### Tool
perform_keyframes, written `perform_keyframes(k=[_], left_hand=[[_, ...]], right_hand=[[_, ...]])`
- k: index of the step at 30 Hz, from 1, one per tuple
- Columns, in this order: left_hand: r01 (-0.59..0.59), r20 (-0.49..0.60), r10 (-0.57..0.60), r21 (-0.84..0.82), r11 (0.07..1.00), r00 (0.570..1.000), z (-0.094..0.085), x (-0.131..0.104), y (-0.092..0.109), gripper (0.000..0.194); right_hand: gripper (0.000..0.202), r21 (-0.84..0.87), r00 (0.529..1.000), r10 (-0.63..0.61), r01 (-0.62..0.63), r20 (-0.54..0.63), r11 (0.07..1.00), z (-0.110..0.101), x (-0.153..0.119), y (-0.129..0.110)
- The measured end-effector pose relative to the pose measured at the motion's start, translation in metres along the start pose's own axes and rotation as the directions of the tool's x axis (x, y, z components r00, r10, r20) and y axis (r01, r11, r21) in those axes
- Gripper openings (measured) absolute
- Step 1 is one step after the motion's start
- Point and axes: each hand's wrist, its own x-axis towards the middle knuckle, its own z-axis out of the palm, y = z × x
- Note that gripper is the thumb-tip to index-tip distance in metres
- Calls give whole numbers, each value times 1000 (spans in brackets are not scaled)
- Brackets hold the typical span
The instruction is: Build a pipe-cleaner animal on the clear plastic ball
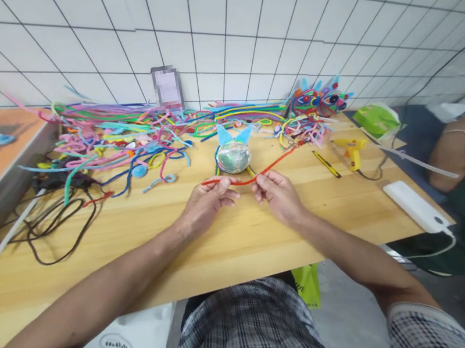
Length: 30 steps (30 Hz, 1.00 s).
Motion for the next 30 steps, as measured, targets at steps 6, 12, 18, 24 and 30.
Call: perform_keyframes(k=[6,12,18,24,30], left_hand=[[76,73,-74,-20,997,995,2,-2,0,51],[169,69,-176,97,981,982,-3,1,-9,61],[225,121,-260,245,943,958,-3,-2,-14,61],[271,201,-376,408,872,905,-2,-7,-13,63],[335,171,-460,477,812,871,-5,-9,-17,60]], right_hand=[[41,-154,991,-45,64,124,986,-7,1,-2],[45,-248,973,4,55,230,967,-4,-2,-11],[43,-306,959,43,47,279,951,-6,0,-14],[40,-366,933,102,34,345,930,-8,0,-12],[42,-383,890,140,42,435,923,-3,-3,-15]])
